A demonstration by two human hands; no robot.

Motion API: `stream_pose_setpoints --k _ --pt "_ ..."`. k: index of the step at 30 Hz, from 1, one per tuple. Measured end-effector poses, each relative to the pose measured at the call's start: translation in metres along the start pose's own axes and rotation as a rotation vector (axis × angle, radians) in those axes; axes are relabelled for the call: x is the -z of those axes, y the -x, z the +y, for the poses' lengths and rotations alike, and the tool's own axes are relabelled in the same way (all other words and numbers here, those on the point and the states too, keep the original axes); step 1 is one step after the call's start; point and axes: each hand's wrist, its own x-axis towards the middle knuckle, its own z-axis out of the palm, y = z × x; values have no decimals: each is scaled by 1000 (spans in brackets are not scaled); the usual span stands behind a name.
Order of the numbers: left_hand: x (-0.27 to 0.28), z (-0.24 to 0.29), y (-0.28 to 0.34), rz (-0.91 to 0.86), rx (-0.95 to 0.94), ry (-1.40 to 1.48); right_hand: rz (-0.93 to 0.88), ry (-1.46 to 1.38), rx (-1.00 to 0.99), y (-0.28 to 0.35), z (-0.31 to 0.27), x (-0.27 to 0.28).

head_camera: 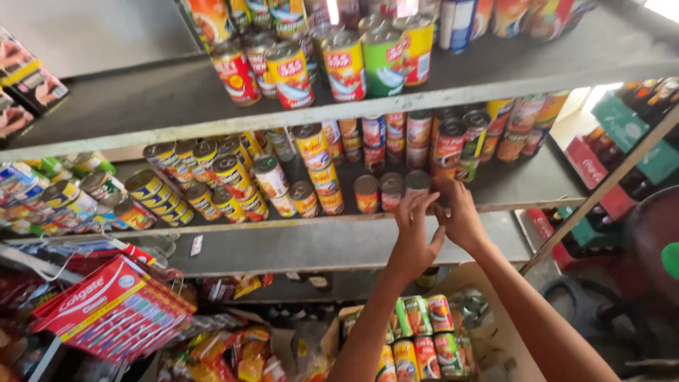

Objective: Organizing and stacking various canned food items on retail shelves in a grocery store.

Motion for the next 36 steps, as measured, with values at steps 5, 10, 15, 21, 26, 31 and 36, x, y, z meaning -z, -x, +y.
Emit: stream_pose_setpoints --k 5,10,15,21,26,31,36 --pt "16 92 -74 134 -292 40 68 -23 214 -35 -95 88" --pt "6 133 -163 133 -433 58 219 238 413 -98 -135 165" --pt "-31 118 -244 152 -532 -114 227 352 301 -159 -90 215" --pt "-49 66 -289 -307 257 -641 189 512 305 -206 -31 232" --pt "-47 68 -288 -398 281 -724 105 535 69 -227 -41 243" --pt "-47 64 -285 -379 234 -745 90 599 -39 -241 -38 245" --pt "-49 59 -284 -336 181 -739 310 455 255 -235 -20 247"
